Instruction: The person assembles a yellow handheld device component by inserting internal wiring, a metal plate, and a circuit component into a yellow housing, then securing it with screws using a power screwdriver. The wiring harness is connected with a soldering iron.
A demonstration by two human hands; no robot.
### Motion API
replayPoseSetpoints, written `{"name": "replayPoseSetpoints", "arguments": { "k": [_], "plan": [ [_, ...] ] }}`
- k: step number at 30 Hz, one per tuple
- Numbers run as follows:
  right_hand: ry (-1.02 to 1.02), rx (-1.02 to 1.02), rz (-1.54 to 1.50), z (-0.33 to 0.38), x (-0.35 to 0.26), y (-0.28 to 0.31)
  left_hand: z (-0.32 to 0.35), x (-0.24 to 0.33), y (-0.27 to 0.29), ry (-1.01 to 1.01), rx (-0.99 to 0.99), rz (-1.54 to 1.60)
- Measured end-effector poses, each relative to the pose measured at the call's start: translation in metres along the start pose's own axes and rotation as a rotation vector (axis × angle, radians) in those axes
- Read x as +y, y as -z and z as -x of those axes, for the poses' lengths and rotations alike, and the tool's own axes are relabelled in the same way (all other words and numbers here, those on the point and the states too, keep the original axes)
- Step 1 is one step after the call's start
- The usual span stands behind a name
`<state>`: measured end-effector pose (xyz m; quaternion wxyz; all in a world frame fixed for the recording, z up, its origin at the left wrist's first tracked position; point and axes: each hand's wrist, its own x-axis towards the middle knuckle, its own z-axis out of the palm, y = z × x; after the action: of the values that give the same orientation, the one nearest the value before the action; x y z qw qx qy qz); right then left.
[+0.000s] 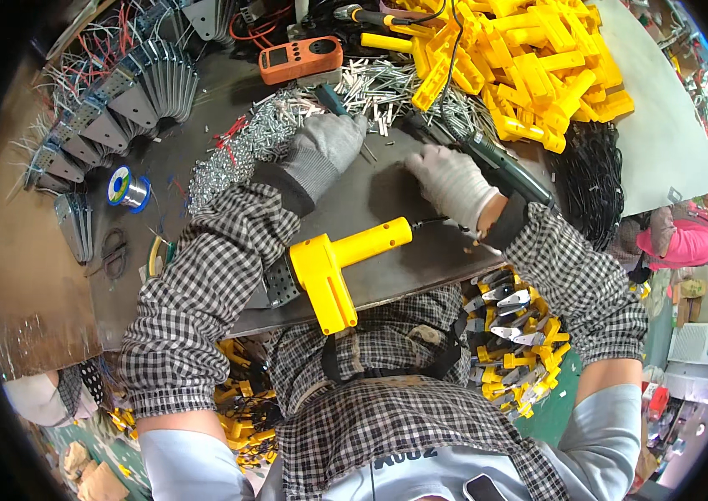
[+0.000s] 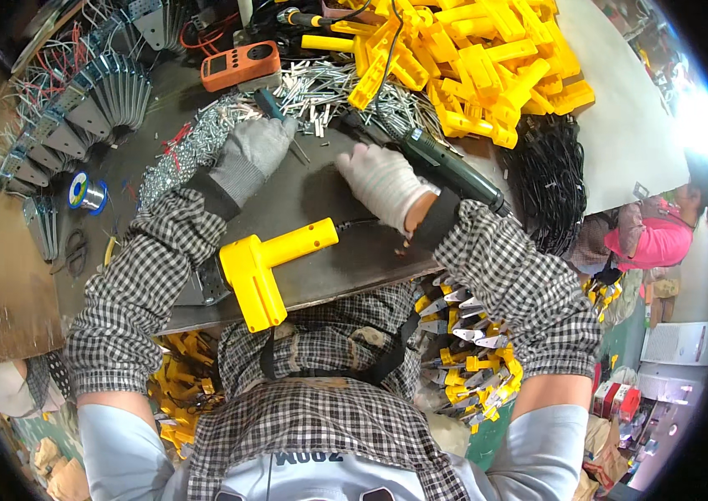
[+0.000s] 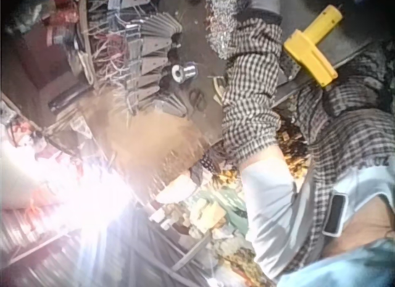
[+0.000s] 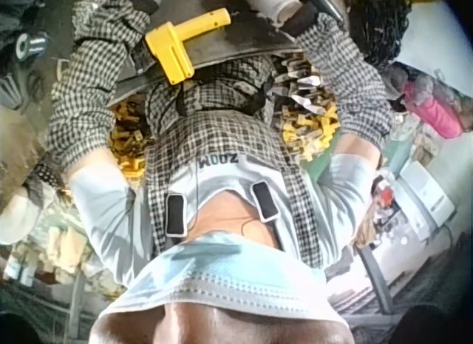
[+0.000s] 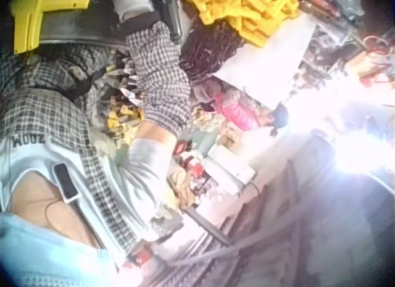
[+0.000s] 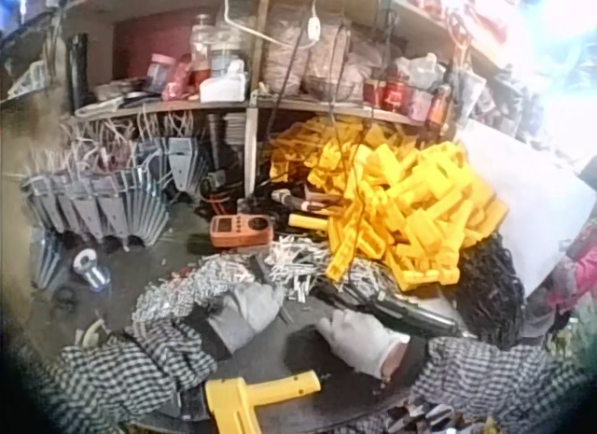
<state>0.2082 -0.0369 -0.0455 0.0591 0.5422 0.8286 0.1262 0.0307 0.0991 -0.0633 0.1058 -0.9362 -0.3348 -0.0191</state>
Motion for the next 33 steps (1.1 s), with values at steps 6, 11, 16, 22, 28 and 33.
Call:
{"name": "replayPoseSetpoints", "arguments": {
  "k": [6,11,16,22,28,33],
  "plan": [
    [-0.557,-0.066,-0.523,-0.055,0.025,-0.001,-0.007,0.001,-0.005,-0.056,0.026,0.022],
    [-0.444,-0.09,-0.208,-0.089,-0.018,0.012,0.032,-0.026,0.022,0.097,0.227,0.417],
    [-0.463,-0.04,-0.188,-0.076,-0.009,0.001,0.139,-0.001,0.07,0.183,0.204,1.175],
    [-0.43,0.199,-0.384,-0.052,0.02,0.0,0.239,0.035,0.084,0.209,0.345,0.993],
    [0.003,0.179,-0.274,-0.042,0.034,-0.017,0.261,0.049,0.083,0.364,0.264,1.083],
    [0.067,0.091,-0.165,-0.038,0.018,-0.013,0.257,0.057,0.076,0.313,0.322,1.001]
  ]
}}
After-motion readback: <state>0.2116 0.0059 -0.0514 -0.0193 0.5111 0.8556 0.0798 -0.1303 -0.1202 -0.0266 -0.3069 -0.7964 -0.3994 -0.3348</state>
